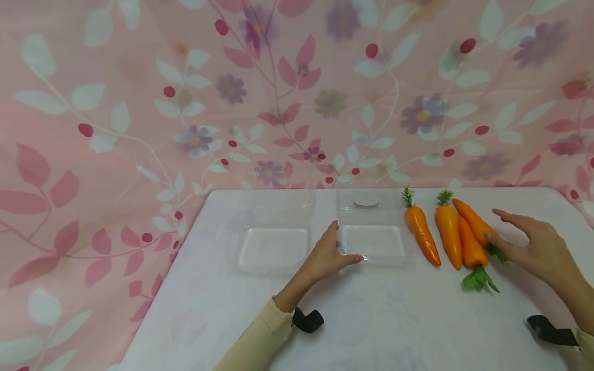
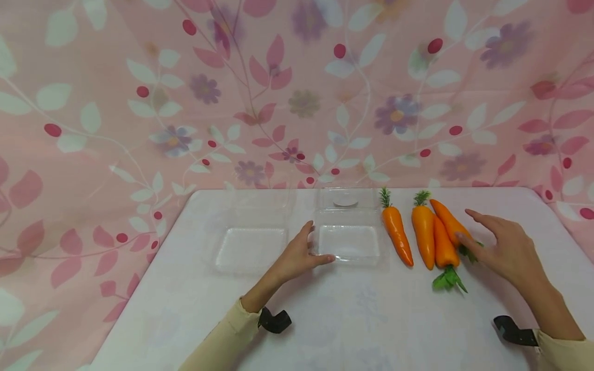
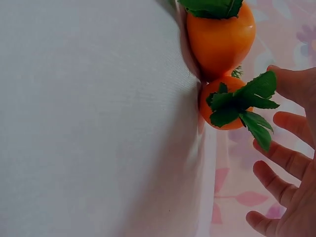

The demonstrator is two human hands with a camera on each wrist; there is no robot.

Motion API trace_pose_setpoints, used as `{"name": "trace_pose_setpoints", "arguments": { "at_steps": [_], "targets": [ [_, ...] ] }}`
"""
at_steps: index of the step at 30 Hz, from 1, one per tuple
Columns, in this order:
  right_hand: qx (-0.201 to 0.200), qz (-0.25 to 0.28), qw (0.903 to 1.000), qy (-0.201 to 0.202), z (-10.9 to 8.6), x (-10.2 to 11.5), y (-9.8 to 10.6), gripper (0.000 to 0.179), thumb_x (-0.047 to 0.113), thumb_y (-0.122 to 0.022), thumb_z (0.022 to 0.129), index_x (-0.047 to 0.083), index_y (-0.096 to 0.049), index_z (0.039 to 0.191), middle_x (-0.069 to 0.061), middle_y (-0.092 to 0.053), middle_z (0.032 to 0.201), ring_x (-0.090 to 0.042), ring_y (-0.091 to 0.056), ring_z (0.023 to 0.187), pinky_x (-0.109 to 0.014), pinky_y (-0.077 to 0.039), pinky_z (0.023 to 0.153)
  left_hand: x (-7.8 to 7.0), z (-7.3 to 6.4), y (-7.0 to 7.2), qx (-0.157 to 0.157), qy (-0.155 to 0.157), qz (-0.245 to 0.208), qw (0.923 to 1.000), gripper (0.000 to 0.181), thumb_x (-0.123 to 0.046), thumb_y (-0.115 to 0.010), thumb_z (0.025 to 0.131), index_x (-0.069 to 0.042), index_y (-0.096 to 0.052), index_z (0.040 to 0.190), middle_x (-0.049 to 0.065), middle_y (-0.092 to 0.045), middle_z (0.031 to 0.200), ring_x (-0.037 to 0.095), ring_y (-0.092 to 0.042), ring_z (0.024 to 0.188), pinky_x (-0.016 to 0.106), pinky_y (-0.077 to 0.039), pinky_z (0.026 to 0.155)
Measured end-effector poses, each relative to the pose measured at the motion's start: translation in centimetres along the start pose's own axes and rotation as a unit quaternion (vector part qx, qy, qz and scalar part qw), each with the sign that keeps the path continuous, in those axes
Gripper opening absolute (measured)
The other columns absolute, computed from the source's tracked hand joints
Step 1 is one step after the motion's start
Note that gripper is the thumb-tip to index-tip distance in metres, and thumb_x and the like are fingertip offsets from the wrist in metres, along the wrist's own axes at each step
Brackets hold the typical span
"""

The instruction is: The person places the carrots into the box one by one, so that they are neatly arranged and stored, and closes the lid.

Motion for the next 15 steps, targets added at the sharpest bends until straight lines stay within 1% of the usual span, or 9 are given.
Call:
{"name": "trace_pose_setpoints", "arguments": {
  "at_steps": [3,6,10,13,15],
  "targets": [
    [0.005,0.014,0.9998,-0.014,0.36,-0.02,-0.05,0.067,0.033,-0.076,0.087,0.001,-0.051,0.140,-0.039,-0.051,0.127,-0.060,-0.041,0.116,-0.077,-0.025,0.096,-0.02,-0.07,0.03,0.003,-0.006,-0.002,1.0000,0.092,-0.028,-0.085,0.079,-0.006,-0.029,0.148,0.013,-0.053,0.131,0.025,-0.057,0.114,0.039,-0.050,0.095],
    [0.006,0.012,0.9997,-0.020,0.62,0.03,-0.15,0.065,0.034,-0.076,0.086,-0.001,-0.054,0.136,-0.038,-0.054,0.121,-0.058,-0.041,0.113,-0.077,-0.029,0.091,-0.08,-0.08,0.05,0.006,-0.012,-0.003,0.9999,0.090,-0.027,-0.085,0.079,-0.006,-0.030,0.147,0.013,-0.055,0.128,0.023,-0.058,0.109,0.037,-0.050,0.093],
    [0.003,-0.001,0.9997,-0.025,0.76,0.07,-0.35,0.063,0.036,-0.077,0.085,-0.003,-0.058,0.130,-0.037,-0.056,0.114,-0.057,-0.042,0.107,-0.075,-0.033,0.083,-0.17,-0.09,0.09,0.006,-0.011,0.001,0.9999,0.090,-0.027,-0.085,0.080,-0.006,-0.029,0.148,0.013,-0.055,0.127,0.023,-0.057,0.110,0.038,-0.049,0.094],
    [0.006,-0.003,0.9993,-0.036,0.85,-0.08,-0.49,0.062,0.038,-0.077,0.085,-0.003,-0.059,0.128,-0.037,-0.055,0.116,-0.056,-0.042,0.107,-0.074,-0.034,0.082,-0.21,-0.03,0.06,0.005,-0.007,0.005,1.0000,0.090,-0.027,-0.084,0.080,-0.006,-0.029,0.148,0.013,-0.055,0.128,0.023,-0.057,0.111,0.039,-0.049,0.095],
    [0.013,-0.006,0.9987,-0.048,0.91,-0.27,-0.59,0.063,0.041,-0.076,0.085,-0.003,-0.059,0.128,-0.039,-0.052,0.120,-0.058,-0.039,0.108,-0.075,-0.034,0.082,-0.19,0.00,0.03,0.004,-0.006,0.006,1.0000,0.091,-0.027,-0.084,0.079,-0.005,-0.030,0.148,0.013,-0.055,0.129,0.023,-0.056,0.111,0.039,-0.048,0.096]
  ]
}}
Point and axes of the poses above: each hand's wrist, its own z-axis towards the middle knuckle, its own y-axis out of the back of the hand, x = y × z, the point moved 5 cm from there along z, towards the middle knuckle
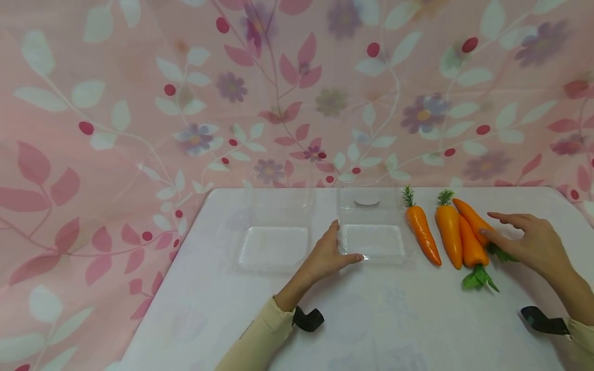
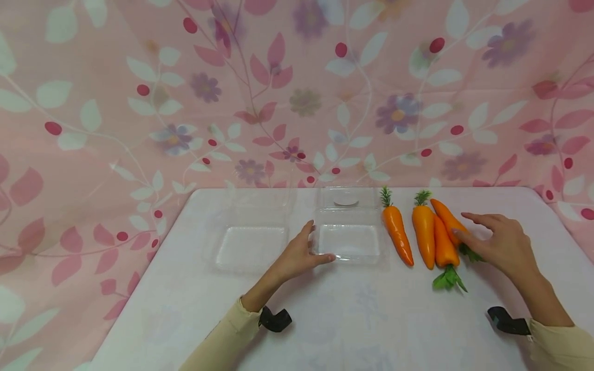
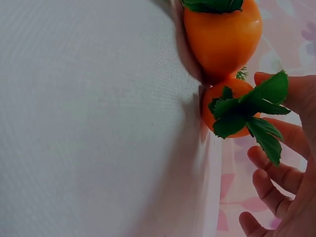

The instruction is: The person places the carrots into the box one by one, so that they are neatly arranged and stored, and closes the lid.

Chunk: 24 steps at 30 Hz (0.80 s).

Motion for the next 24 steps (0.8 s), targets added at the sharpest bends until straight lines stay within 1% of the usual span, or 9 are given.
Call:
{"name": "trace_pose_setpoints", "arguments": {
  "at_steps": [5,9,13,17,22,24],
  "targets": [
    [0.010,-0.022,0.9993,-0.029,0.10,-0.31,-0.34,0.068,0.047,-0.075,0.084,-0.005,-0.060,0.126,-0.041,-0.043,0.122,-0.061,-0.034,0.108,-0.073,-0.036,0.078,-0.02,0.06,-0.04,0.001,-0.007,-0.001,1.0000,0.090,-0.026,-0.085,0.079,-0.005,-0.030,0.148,0.013,-0.055,0.128,0.024,-0.057,0.111,0.039,-0.048,0.095],
    [0.015,-0.034,0.9981,-0.049,0.09,-0.47,-0.47,0.068,0.050,-0.074,0.083,-0.006,-0.063,0.121,-0.039,-0.042,0.118,-0.058,-0.036,0.103,-0.067,-0.042,0.071,0.10,0.06,-0.06,0.001,-0.008,-0.007,0.9999,0.091,-0.026,-0.085,0.079,-0.005,-0.030,0.148,0.013,-0.055,0.128,0.024,-0.057,0.110,0.039,-0.049,0.094],
    [0.021,-0.042,0.9968,-0.065,0.01,-0.56,-0.35,0.068,0.054,-0.073,0.083,-0.005,-0.066,0.118,-0.038,-0.041,0.117,-0.057,-0.037,0.102,-0.063,-0.043,0.068,0.23,-0.03,-0.11,0.002,-0.007,-0.012,0.9999,0.092,-0.027,-0.085,0.079,-0.006,-0.029,0.148,0.012,-0.055,0.128,0.024,-0.058,0.110,0.039,-0.050,0.094],
    [0.026,-0.049,0.9956,-0.075,-0.17,-0.69,-0.25,0.070,0.056,-0.070,0.084,-0.005,-0.065,0.118,-0.038,-0.041,0.118,-0.057,-0.036,0.102,-0.064,-0.043,0.068,0.17,-0.13,-0.13,0.003,-0.009,-0.016,0.9998,0.093,-0.026,-0.085,0.079,-0.006,-0.028,0.149,0.013,-0.055,0.130,0.025,-0.058,0.111,0.039,-0.049,0.095],
    [0.028,-0.060,0.9951,-0.074,-0.40,-0.92,0.04,0.070,0.056,-0.069,0.086,-0.006,-0.064,0.119,-0.038,-0.040,0.118,-0.058,-0.035,0.101,-0.064,-0.043,0.067,-0.03,-0.23,-0.10,0.003,-0.009,-0.016,0.9998,0.093,-0.025,-0.085,0.079,-0.006,-0.027,0.150,0.013,-0.054,0.131,0.025,-0.057,0.114,0.040,-0.048,0.097],
    [0.029,-0.065,0.9946,-0.076,-0.49,-1.07,0.18,0.071,0.056,-0.068,0.086,-0.006,-0.063,0.119,-0.039,-0.039,0.118,-0.058,-0.035,0.101,-0.066,-0.043,0.069,-0.09,-0.24,-0.08,0.003,-0.009,-0.015,0.9998,0.093,-0.025,-0.085,0.080,-0.006,-0.027,0.150,0.013,-0.054,0.132,0.026,-0.056,0.114,0.040,-0.048,0.098]
  ]
}}
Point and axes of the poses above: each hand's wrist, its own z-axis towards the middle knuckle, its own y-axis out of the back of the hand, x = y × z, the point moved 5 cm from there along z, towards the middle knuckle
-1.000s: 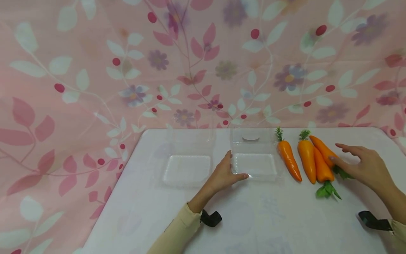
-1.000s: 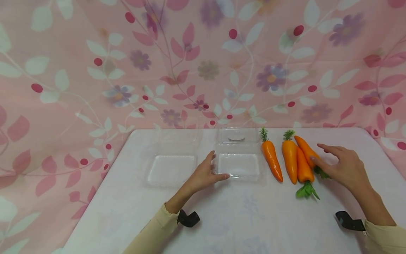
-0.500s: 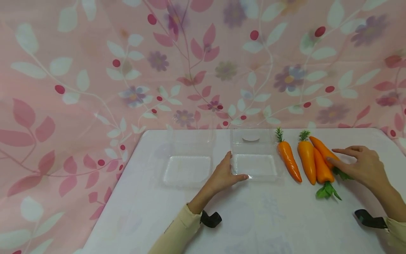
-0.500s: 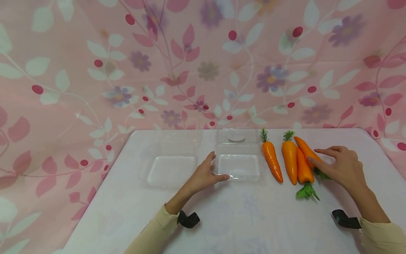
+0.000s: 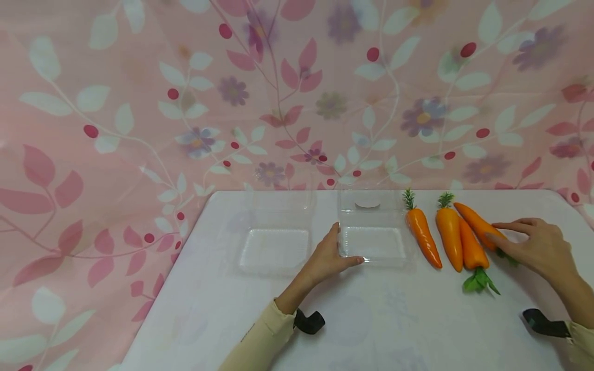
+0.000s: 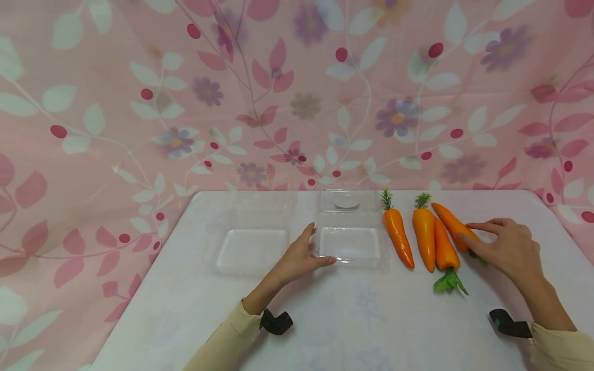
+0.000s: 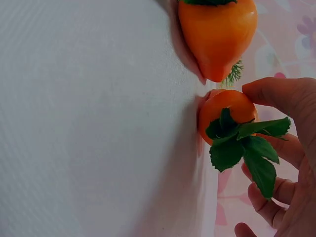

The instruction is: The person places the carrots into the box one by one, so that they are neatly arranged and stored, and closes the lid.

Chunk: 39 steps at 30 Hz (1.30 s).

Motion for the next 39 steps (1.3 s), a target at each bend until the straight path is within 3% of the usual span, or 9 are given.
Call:
{"name": "trace_pose_setpoints", "arguments": {
  "at_steps": [7,14,27,39],
  "targets": [
    [0.003,-0.010,0.9997,-0.021,-0.3,-1.0,0.2,0.072,0.055,-0.068,0.087,-0.008,-0.060,0.120,-0.040,-0.034,0.120,-0.060,-0.030,0.105,-0.075,-0.037,0.081,0.0,0.1,0.0,0.001,-0.002,0.005,1.0000,0.093,-0.025,-0.084,0.080,-0.006,-0.027,0.150,0.013,-0.053,0.132,0.026,-0.057,0.114,0.039,-0.048,0.097],
    [0.009,-0.016,0.9994,-0.029,-0.3,-1.6,0.8,0.072,0.055,-0.067,0.087,-0.008,-0.060,0.121,-0.041,-0.033,0.121,-0.061,-0.030,0.105,-0.074,-0.039,0.079,-0.1,0.1,0.0,0.001,-0.001,0.018,0.9998,0.093,-0.027,-0.084,0.080,-0.005,-0.027,0.150,0.013,-0.053,0.132,0.025,-0.056,0.115,0.040,-0.048,0.098],
    [0.035,-0.023,0.9966,-0.071,-0.3,-3.5,0.6,0.082,0.064,-0.059,0.088,-0.009,-0.054,0.126,-0.040,-0.027,0.127,-0.059,-0.024,0.113,-0.075,-0.030,0.093,0.0,0.0,0.0,-0.002,0.003,0.023,0.9997,0.094,-0.029,-0.084,0.080,-0.006,-0.026,0.151,0.013,-0.053,0.133,0.025,-0.055,0.116,0.042,-0.047,0.099],
    [0.017,-0.064,0.9964,-0.053,-0.2,-3.9,1.2,0.081,0.065,-0.061,0.086,-0.007,-0.057,0.124,-0.039,-0.034,0.123,-0.059,-0.032,0.108,-0.072,-0.034,0.091,-0.1,0.0,0.0,-0.002,0.000,0.017,0.9999,0.092,-0.028,-0.084,0.080,-0.006,-0.028,0.150,0.012,-0.053,0.132,0.024,-0.056,0.115,0.041,-0.048,0.098]
  ]
}}
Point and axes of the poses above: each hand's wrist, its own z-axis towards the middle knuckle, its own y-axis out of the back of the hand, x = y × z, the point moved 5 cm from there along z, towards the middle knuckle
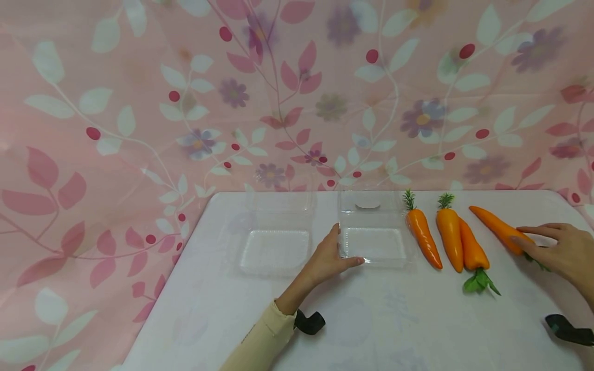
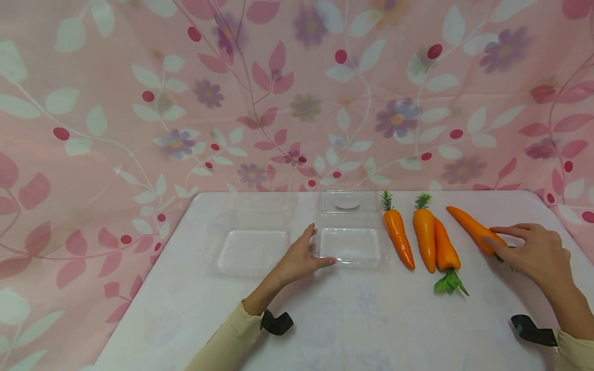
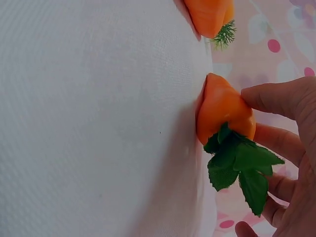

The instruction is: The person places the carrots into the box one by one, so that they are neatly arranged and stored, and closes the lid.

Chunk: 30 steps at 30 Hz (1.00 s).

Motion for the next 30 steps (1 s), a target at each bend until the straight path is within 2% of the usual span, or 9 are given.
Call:
{"name": "trace_pose_setpoints", "arguments": {
  "at_steps": [4,11,20,24,30],
  "targets": [
    [-0.014,-0.007,0.9998,0.011,-0.16,0.33,0.29,0.076,0.059,-0.063,0.088,-0.007,-0.057,0.123,-0.038,-0.035,0.121,-0.058,-0.034,0.105,-0.071,-0.035,0.090,-0.09,-0.07,0.05,0.001,-0.003,-0.002,1.0000,0.092,-0.028,-0.084,0.080,-0.007,-0.028,0.150,0.012,-0.054,0.132,0.024,-0.056,0.114,0.040,-0.048,0.098],
    [-0.018,0.022,0.9995,0.012,-0.29,0.35,0.42,0.061,0.032,-0.071,0.087,-0.009,-0.052,0.128,-0.040,-0.028,0.125,-0.061,-0.025,0.109,-0.076,-0.024,0.099,-0.15,-0.06,0.05,0.004,-0.014,-0.001,0.9999,0.092,-0.026,-0.084,0.081,-0.006,-0.027,0.150,0.013,-0.054,0.132,0.025,-0.055,0.116,0.040,-0.047,0.100],
    [-0.030,0.033,0.9989,0.018,-0.19,0.00,0.01,0.050,0.018,-0.065,0.085,-0.010,-0.054,0.125,-0.040,-0.026,0.129,-0.062,-0.022,0.113,-0.077,-0.015,0.103,0.10,-0.02,-0.09,-0.002,-0.010,0.006,0.9999,0.091,-0.028,-0.084,0.080,-0.007,-0.029,0.149,0.011,-0.054,0.131,0.023,-0.055,0.115,0.040,-0.047,0.100],
    [-0.032,0.028,0.9989,0.020,-0.17,0.07,-0.01,0.048,0.016,-0.063,0.085,-0.010,-0.055,0.124,-0.040,-0.026,0.129,-0.062,-0.021,0.113,-0.078,-0.016,0.102,0.10,-0.09,-0.09,-0.002,-0.008,0.002,1.0000,0.090,-0.029,-0.084,0.079,-0.009,-0.030,0.149,0.010,-0.055,0.129,0.023,-0.055,0.114,0.040,-0.048,0.098],
    [-0.040,0.033,0.9983,0.028,-0.10,0.42,0.24,0.043,0.004,-0.061,0.081,-0.010,-0.057,0.121,-0.041,-0.026,0.127,-0.063,-0.019,0.112,-0.078,-0.019,0.101,0.04,-0.16,-0.04,0.000,-0.008,-0.005,1.0000,0.089,-0.029,-0.084,0.080,-0.010,-0.031,0.148,0.010,-0.055,0.130,0.023,-0.056,0.114,0.041,-0.048,0.098]
  ]
}}
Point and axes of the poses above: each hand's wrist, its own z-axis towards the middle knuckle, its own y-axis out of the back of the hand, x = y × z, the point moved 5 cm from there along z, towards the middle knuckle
